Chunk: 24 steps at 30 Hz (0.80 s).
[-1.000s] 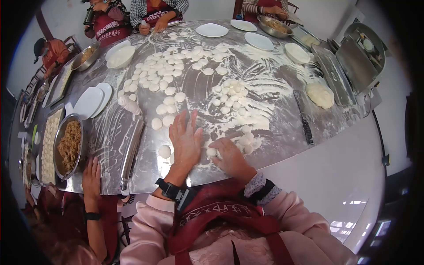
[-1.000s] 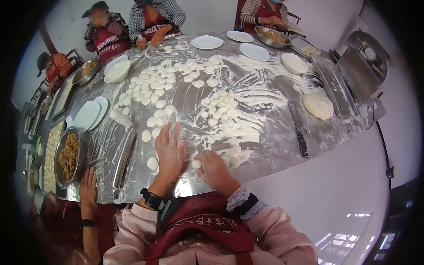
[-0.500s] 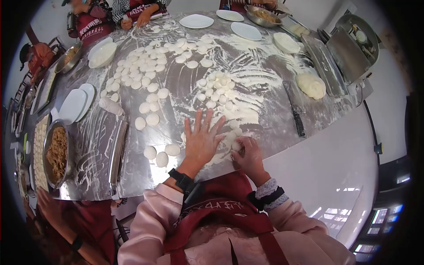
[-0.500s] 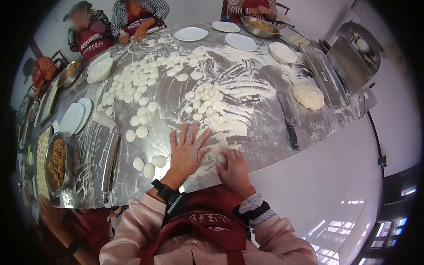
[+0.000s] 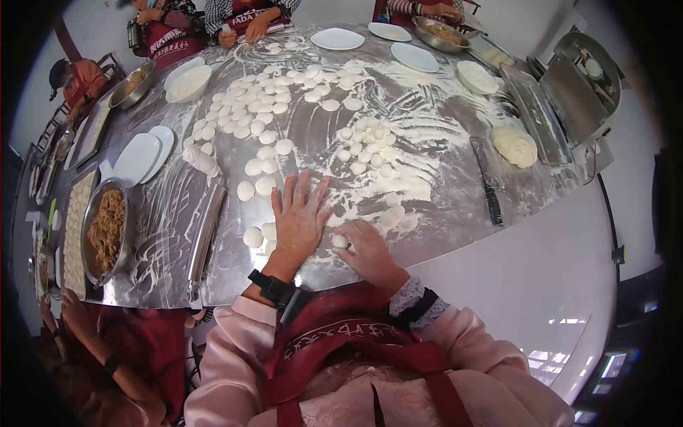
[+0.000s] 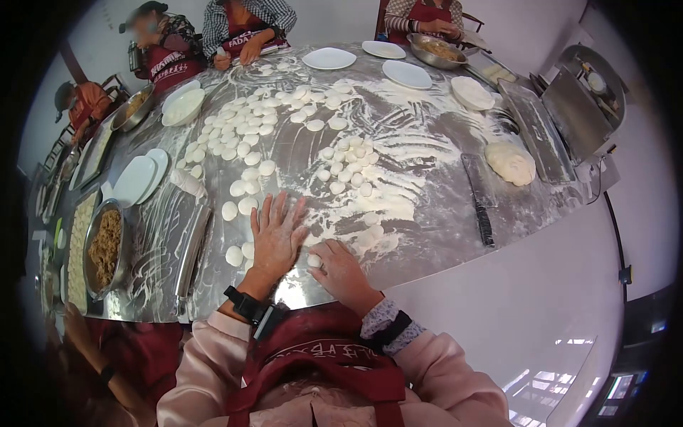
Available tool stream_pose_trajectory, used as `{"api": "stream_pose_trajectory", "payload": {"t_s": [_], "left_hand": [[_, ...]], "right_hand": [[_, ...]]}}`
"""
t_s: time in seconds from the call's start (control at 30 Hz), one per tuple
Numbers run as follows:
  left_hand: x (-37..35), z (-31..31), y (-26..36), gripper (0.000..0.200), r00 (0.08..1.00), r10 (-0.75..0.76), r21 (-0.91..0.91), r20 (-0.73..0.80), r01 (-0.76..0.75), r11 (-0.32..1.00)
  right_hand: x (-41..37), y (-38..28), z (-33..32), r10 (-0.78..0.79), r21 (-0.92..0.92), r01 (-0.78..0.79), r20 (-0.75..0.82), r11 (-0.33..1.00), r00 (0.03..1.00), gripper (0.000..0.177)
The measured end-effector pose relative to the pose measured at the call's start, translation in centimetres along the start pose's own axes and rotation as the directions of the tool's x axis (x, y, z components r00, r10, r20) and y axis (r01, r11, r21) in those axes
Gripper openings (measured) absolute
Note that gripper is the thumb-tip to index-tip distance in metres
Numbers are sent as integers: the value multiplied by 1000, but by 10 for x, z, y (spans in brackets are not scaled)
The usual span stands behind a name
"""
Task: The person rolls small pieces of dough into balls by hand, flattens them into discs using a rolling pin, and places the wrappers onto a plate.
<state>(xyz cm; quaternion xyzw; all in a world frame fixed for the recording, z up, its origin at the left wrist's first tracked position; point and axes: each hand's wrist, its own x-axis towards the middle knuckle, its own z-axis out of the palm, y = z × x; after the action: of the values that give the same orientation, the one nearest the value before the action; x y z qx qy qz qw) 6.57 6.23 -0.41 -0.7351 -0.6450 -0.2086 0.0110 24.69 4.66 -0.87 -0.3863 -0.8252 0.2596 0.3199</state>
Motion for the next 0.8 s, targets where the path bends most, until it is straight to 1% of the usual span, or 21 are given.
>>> {"api": "stream_pose_trajectory", "payload": {"t_s": [0.03, 0.17, 0.23, 0.27, 0.3, 0.33, 0.37, 0.43, 0.47, 0.5, 0.53, 0.57, 0.6, 0.67, 0.7, 0.77, 0.8], "left_hand": [[0, -2, 1, 55, 1000, -15, -11, 3, 15, 1000], [5, -6, 5, 56, 999, -35, -31, -14, 35, 999], [12, -13, 16, 57, 999, -36, -52, -11, 35, 998], [14, -16, 24, 58, 999, -38, -74, -7, 37, 997], [17, -21, 34, 58, 999, -36, -78, -4, 35, 996], [19, -24, 44, 60, 1000, 13, -85, -16, -15, 996], [21, -24, 54, 62, 998, 62, -93, -29, -65, 994], [18, -12, 64, 64, 995, 97, -101, -1, -97, 990], [12, 4, 64, 64, 989, 143, -106, 34, -139, 985], [10, 13, 66, 65, 980, 188, -114, 71, -179, 977], [9, 21, 66, 64, 987, 152, -79, 49, -148, 986], [11, 27, 65, 64, 986, 161, -84, 50, -157, 984], [11, 27, 66, 62, 985, 161, -77, 66, -156, 985], [14, 26, 63, 61, 987, 152, -62, 58, -148, 987], [13, 26, 61, 60, 987, 149, -57, 65, -146, 988], [13, 26, 53, 59, 987, 147, -51, 71, -143, 988], [11, 24, 45, 58, 992, 102, -16, 72, -101, 995]], "right_hand": [[2, 1, 2, 3, -25, -2, 43, 1000, 999, 38], [2, -1, -1, -36, 25, 36, 7, 999, 999, 38], [-2, -3, -10, 4, 40, 0, -106, 999, 994, 37], [-6, -3, -17, 10, 38, -6, -105, 999, 994, 37], [-9, -2, -25, 134, 69, -127, -118, 990, 984, 36], [-12, 1, -32, 256, 99, -245, -127, 965, 958, 35], [-14, 4, -38, 261, 95, -250, -128, 964, 957, 35], [-18, 11, -50, 402, 48, -404, -258, 914, 879, 34], [-21, 21, -51, 309, -56, -341, -306, 938, 900, 36], [-21, 22, -52, 317, -60, -350, -308, 935, 897, 36], [-20, 22, -53, 274, -123, -321, -297, 939, 915, 38], [-17, 23, -54, 227, -185, -287, -290, 940, 930, 39], [-18, 24, -52, 232, -188, -293, -291, 937, 928, 39], [-12, 33, -47, 106, -353, -183, -226, 918, 968, 41], [-10, 35, -48, 96, -356, -175, -229, 918, 969, 41], [-10, 36, -48, 137, -293, -196, -208, 936, 968, 41], [-11, 33, -48, 138, -292, -195, -206, 936, 969, 41]]}}
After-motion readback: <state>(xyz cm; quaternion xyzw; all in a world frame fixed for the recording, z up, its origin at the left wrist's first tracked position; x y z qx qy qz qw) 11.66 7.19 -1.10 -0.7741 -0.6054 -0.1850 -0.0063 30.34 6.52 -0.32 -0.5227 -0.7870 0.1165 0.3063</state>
